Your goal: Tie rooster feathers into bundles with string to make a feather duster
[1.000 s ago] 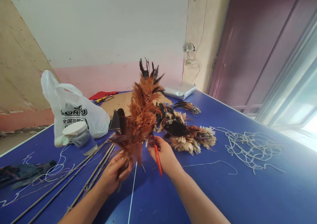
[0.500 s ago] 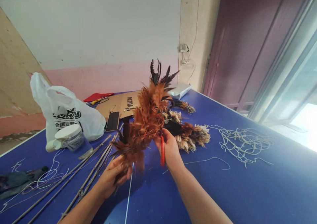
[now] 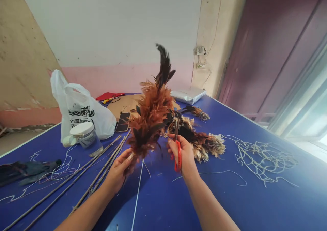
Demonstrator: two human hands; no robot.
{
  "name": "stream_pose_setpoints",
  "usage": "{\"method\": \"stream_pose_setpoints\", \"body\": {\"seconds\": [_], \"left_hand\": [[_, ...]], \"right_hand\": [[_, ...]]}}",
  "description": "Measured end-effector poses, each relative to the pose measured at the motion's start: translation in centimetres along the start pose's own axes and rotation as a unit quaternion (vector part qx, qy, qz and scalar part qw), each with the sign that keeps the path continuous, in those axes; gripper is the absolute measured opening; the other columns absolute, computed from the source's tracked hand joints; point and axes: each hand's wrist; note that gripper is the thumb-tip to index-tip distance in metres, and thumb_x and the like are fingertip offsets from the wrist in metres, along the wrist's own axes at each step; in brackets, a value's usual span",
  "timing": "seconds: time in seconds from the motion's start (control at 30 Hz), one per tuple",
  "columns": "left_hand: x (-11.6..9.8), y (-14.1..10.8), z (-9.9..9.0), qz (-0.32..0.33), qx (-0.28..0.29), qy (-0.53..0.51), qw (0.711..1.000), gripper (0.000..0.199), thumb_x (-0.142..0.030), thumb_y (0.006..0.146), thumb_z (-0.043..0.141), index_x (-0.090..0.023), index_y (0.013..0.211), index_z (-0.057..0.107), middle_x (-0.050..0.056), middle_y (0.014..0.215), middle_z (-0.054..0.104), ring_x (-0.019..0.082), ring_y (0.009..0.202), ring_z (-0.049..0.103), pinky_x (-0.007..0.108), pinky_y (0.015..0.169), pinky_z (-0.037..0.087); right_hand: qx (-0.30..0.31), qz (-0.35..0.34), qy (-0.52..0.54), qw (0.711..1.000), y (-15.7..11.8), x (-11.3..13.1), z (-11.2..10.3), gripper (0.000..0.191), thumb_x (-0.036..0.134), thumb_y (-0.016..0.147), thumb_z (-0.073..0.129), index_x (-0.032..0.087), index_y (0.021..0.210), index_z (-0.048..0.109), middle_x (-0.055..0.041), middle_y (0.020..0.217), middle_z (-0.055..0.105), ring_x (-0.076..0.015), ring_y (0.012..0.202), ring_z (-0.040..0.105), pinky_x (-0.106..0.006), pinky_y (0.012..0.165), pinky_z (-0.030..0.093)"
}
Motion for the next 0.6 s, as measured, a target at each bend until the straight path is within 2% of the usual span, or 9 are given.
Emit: {"method": "stream_pose_setpoints", "body": {"seconds": [0.17,0.37,0.5,0.6], "left_hand": [[0.0,0.6,-0.2,0.047,-0.061,-0.026,0.997,0.038,-0.032,0.069,0.065,-0.018,0.103,0.056,0.003,0.079,0.064,0.005,0.054,0.048,0.017,0.046,0.032],[-0.1,1.0,-0.5,0.061,-0.128,-0.040,0.989,0.044,-0.028,0.061,0.071,-0.018,0.103,0.058,0.002,0.081,0.062,0.009,0.063,0.056,0.019,0.052,0.038],[-0.5,1.0,-0.4,0.059,-0.145,-0.048,0.987,0.045,-0.025,0.060,0.072,-0.017,0.102,0.056,0.002,0.080,0.062,0.009,0.062,0.056,0.018,0.053,0.039],[-0.6,1.1,-0.4,0.062,-0.153,-0.040,0.985,0.042,-0.024,0.061,0.071,-0.016,0.097,0.052,0.001,0.077,0.060,0.008,0.060,0.056,0.017,0.051,0.038]], "right_hand": [[0.023,-0.071,-0.139,0.987,-0.8,0.5,0.7,0.044,0.045,0.068,0.060,0.016,0.101,0.058,-0.0013,0.070,0.060,-0.0105,0.053,0.050,-0.022,0.049,0.040],[0.046,-0.121,-0.221,0.967,-1.4,0.2,1.3,0.037,0.037,0.073,0.055,0.016,0.103,0.057,-0.0029,0.073,0.061,-0.0117,0.055,0.053,-0.023,0.053,0.043],[0.052,-0.133,-0.243,0.959,-1.4,-0.4,1.4,0.037,0.036,0.075,0.053,0.016,0.106,0.056,-0.0040,0.076,0.062,-0.0137,0.061,0.056,-0.024,0.059,0.046],[0.059,-0.158,-0.289,0.942,-1.5,-0.8,1.4,0.035,0.035,0.075,0.053,0.017,0.105,0.057,-0.0039,0.078,0.063,-0.0150,0.067,0.058,-0.026,0.066,0.047]]}}
Point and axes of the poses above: each hand's wrist, its own y-axis towards the middle knuckle, its own z-axis out of the palm, x = y × z
